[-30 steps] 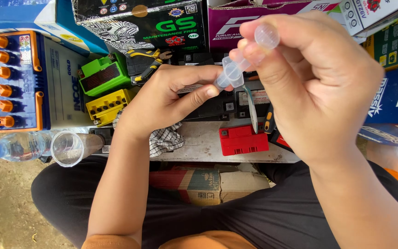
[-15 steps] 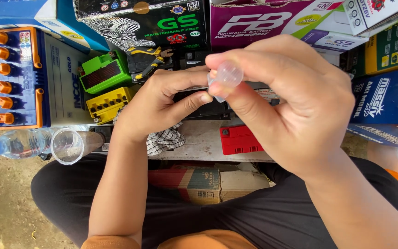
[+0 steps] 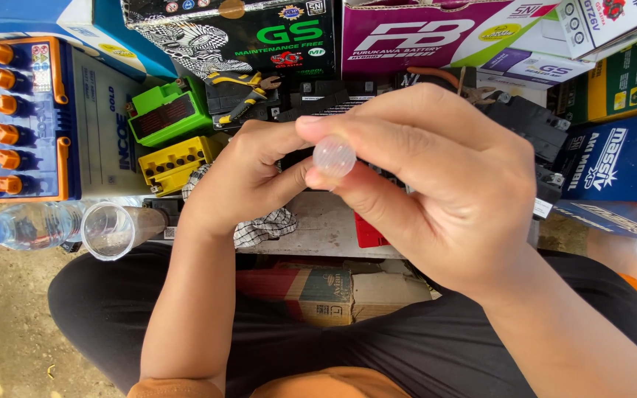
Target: Filling battery cells with liquid using a syringe
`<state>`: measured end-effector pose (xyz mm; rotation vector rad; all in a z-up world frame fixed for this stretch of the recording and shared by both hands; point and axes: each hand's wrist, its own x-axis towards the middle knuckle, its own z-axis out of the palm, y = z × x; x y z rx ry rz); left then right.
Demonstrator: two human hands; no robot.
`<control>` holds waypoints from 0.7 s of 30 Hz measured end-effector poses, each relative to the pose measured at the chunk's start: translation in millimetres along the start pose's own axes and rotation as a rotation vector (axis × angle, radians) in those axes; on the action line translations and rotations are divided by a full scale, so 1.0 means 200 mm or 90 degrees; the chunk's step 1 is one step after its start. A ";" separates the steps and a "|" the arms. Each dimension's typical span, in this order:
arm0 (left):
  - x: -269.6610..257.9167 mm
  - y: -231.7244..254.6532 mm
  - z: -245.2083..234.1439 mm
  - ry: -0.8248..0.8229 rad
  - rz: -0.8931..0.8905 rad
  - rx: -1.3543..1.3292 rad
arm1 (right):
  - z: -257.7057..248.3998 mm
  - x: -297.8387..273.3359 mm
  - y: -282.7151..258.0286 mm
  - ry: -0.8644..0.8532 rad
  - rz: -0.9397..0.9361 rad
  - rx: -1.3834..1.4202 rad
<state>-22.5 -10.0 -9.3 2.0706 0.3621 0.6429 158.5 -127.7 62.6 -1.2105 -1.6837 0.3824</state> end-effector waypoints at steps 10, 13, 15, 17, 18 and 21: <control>-0.02 0.10 -0.02 0.004 -0.065 -0.019 | 0.05 0.03 -0.02 -0.016 -0.052 0.069; -0.04 0.08 -0.04 -0.021 -0.076 -0.037 | 0.06 0.03 -0.01 -0.009 -0.057 0.037; -0.05 0.07 -0.04 0.002 -0.083 -0.025 | 0.07 0.05 -0.01 -0.008 -0.056 0.065; -0.06 0.06 -0.03 0.005 -0.081 -0.018 | 0.07 0.06 -0.01 -0.015 -0.057 0.077; -0.07 0.05 -0.03 0.009 -0.078 -0.011 | 0.07 0.07 -0.01 -0.023 -0.059 0.088; -0.07 0.07 -0.01 0.044 -0.084 0.062 | 0.05 0.09 -0.01 -0.023 -0.064 0.091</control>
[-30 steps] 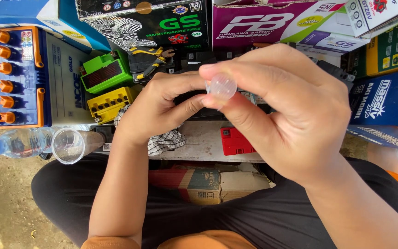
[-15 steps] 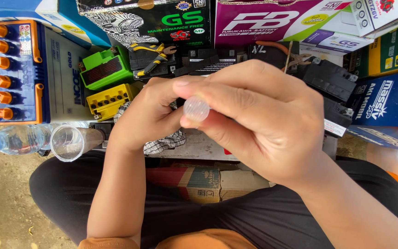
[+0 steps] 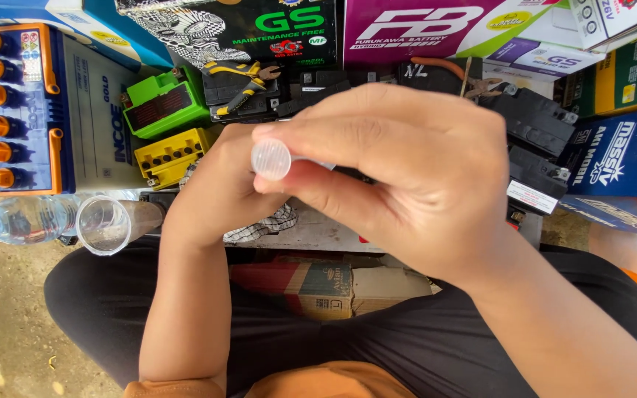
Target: Filling battery cells with liquid using a syringe
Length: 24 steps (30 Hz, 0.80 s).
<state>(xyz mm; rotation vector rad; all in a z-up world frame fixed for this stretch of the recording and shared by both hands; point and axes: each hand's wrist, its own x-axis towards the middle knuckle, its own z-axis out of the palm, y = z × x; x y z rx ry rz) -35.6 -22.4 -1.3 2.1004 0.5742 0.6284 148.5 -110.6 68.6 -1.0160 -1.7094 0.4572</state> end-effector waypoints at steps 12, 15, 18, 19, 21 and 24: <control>0.02 0.00 0.02 0.017 0.070 0.030 | -0.04 -0.01 0.01 -0.030 0.002 -0.018; 0.01 -0.02 0.02 0.019 0.057 0.053 | -0.03 -0.01 0.00 -0.037 0.008 -0.021; 0.01 -0.02 0.02 0.013 0.047 0.068 | -0.02 -0.01 0.00 -0.043 0.017 -0.024; 0.01 -0.02 0.02 0.013 0.047 0.068 | -0.02 -0.01 -0.01 -0.043 0.017 -0.024; 0.01 -0.02 0.02 0.013 0.039 0.069 | -0.03 -0.02 -0.01 -0.050 0.024 -0.028; 0.01 -0.01 0.02 0.010 0.055 0.044 | -0.04 -0.04 -0.01 -0.056 0.031 -0.031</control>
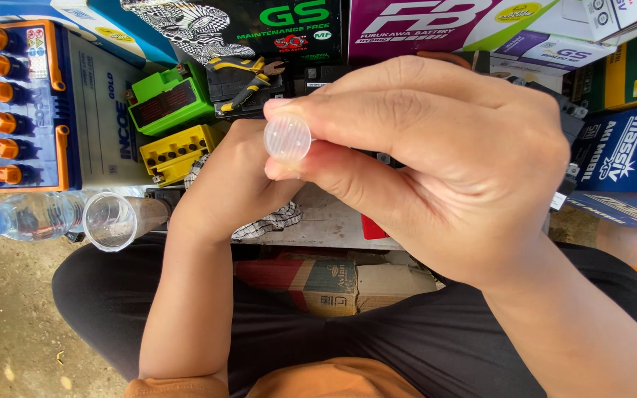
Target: Filling battery cells with liquid using a syringe
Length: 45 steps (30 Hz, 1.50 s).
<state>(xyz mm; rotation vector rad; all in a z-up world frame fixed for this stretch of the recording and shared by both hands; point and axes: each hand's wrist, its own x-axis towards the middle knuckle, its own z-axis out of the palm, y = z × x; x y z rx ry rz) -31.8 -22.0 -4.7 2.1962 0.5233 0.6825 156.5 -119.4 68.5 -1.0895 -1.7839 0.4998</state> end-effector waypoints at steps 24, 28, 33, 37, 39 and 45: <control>0.00 -0.02 0.00 -0.022 0.015 0.032 | 0.00 -0.05 -0.03 -0.047 0.057 -0.028; 0.02 0.03 -0.01 -0.017 0.026 0.005 | -0.01 -0.04 -0.02 -0.054 0.061 -0.033; 0.01 0.02 -0.01 -0.004 0.014 0.019 | -0.02 -0.03 -0.02 -0.066 0.074 -0.046; 0.05 0.12 -0.05 -0.003 -0.015 -0.023 | -0.07 -0.02 0.02 -0.065 0.084 -0.054; 0.04 0.12 -0.09 -0.006 0.001 -0.061 | -0.07 0.00 0.02 -0.066 0.089 -0.061; -0.06 0.16 -0.13 0.118 0.018 -0.214 | -0.07 -0.01 -0.05 -0.053 0.099 -0.078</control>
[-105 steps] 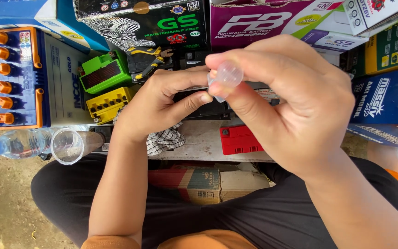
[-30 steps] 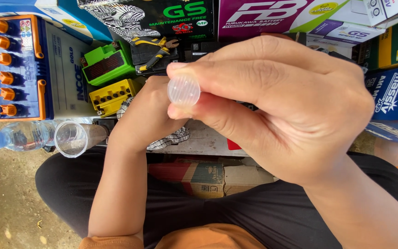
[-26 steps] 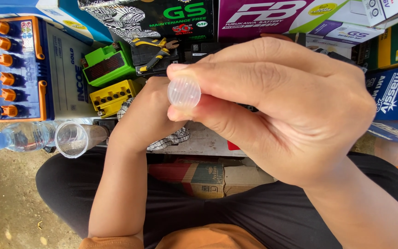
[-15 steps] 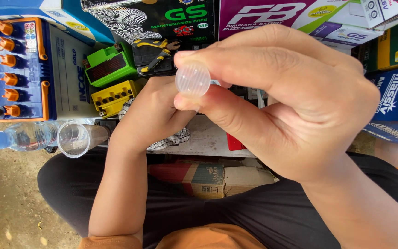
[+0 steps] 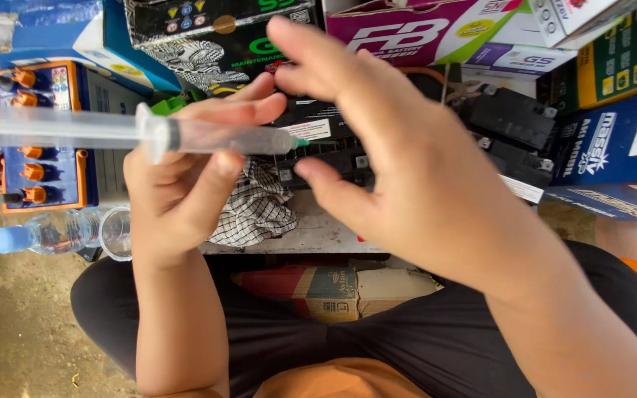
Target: Filling battery cells with liquid using a syringe
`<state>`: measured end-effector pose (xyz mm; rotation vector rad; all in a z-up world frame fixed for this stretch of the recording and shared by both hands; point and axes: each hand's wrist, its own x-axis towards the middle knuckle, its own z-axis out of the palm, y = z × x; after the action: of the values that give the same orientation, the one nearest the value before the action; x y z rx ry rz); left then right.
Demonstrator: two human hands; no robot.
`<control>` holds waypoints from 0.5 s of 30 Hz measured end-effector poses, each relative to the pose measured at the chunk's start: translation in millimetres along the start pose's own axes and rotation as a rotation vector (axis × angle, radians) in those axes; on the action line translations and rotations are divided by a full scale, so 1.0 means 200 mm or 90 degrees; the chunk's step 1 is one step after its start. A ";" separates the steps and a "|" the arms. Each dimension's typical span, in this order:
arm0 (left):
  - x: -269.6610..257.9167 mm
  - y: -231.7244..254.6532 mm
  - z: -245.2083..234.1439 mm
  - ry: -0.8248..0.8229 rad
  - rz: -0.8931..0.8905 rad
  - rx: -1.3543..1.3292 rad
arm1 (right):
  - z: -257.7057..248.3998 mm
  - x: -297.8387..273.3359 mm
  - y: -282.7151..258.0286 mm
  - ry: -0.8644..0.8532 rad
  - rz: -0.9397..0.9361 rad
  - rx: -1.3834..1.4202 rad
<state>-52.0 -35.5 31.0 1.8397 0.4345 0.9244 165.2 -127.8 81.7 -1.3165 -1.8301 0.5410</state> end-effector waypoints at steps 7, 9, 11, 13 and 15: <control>-0.04 -0.07 0.17 -0.031 0.013 -0.161 | 0.02 -0.15 0.01 0.064 -0.016 -0.156; -0.02 -0.06 0.24 -0.065 -0.015 -0.135 | -0.02 -0.22 0.02 0.070 -0.005 -0.255; -0.02 -0.06 0.32 -0.088 -0.037 -0.182 | -0.08 -0.31 0.04 0.102 0.043 -0.278; -0.02 -0.09 0.40 -0.115 -0.062 -0.227 | -0.12 -0.42 0.05 0.138 0.093 -0.298; -0.02 -0.14 0.48 -0.186 -0.161 -0.538 | -0.16 -0.53 0.07 0.218 0.163 -0.294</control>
<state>20.8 -83.5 -16.4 1.0817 0.0587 0.5239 212.8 -224.1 52.2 -1.8407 -1.5574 0.0048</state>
